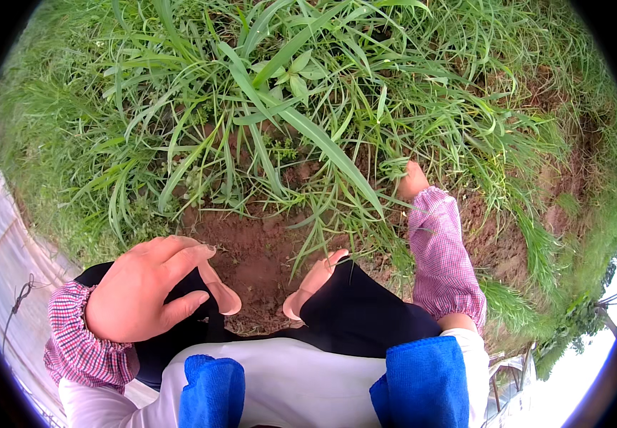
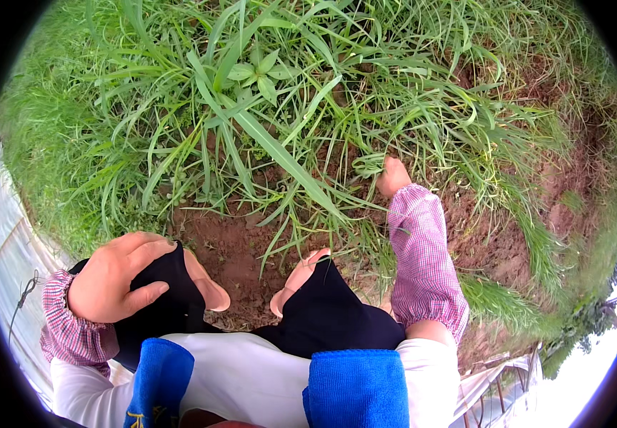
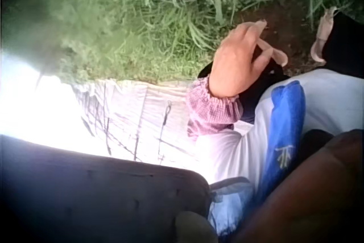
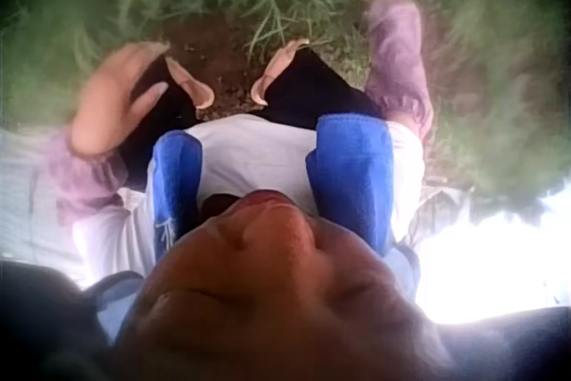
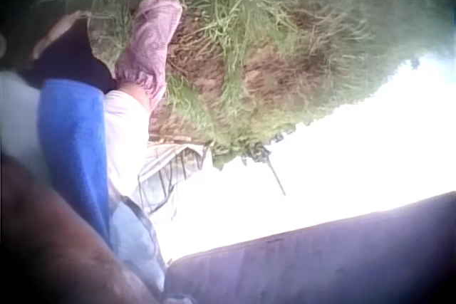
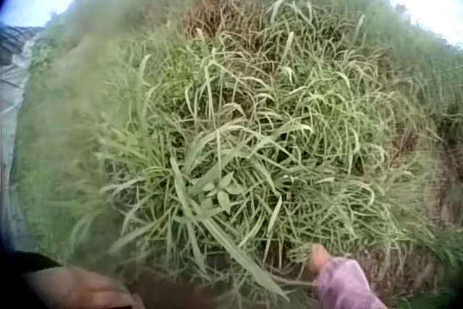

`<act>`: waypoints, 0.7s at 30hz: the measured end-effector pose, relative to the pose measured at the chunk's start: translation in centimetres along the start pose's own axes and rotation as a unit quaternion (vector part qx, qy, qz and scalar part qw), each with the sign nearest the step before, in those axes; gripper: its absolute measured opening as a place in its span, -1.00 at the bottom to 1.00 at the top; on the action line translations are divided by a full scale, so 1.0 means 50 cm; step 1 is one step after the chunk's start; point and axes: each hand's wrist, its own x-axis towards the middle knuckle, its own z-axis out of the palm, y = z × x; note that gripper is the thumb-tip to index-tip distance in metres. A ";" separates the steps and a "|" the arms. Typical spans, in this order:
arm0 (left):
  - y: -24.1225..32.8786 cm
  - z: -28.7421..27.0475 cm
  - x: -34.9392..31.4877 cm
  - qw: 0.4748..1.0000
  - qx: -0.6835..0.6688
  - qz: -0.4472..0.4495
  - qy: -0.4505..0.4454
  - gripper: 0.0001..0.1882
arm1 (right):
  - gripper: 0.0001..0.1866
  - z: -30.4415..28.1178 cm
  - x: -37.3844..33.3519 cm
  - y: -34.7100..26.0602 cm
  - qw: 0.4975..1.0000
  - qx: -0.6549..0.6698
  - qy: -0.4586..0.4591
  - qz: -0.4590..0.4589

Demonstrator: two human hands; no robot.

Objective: The person walks into a garden area and squats down to pull weeds from the soil by hand. They repeatedly reach into the grass, grasp weeds, and pull them out, discarding them to the side.

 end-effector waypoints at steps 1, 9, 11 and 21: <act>-0.001 -0.001 -0.005 1.000 0.003 -0.008 0.001 -0.57 | -0.55 -0.019 0.012 -0.063 0.999 0.041 0.032 0.010; 0.004 0.007 -0.017 1.000 0.004 -0.030 -0.001 -0.57 | -0.68 -0.101 0.129 -0.246 0.991 -0.080 0.102 0.015; 0.009 0.005 -0.019 0.999 0.012 -0.042 -0.003 -0.57 | -0.71 -0.086 0.160 -0.251 0.990 -0.038 0.132 -0.028; -0.011 0.007 -0.031 0.999 0.006 -0.049 0.005 -0.57 | -0.72 -0.158 0.014 -0.252 0.868 0.474 0.144 -0.010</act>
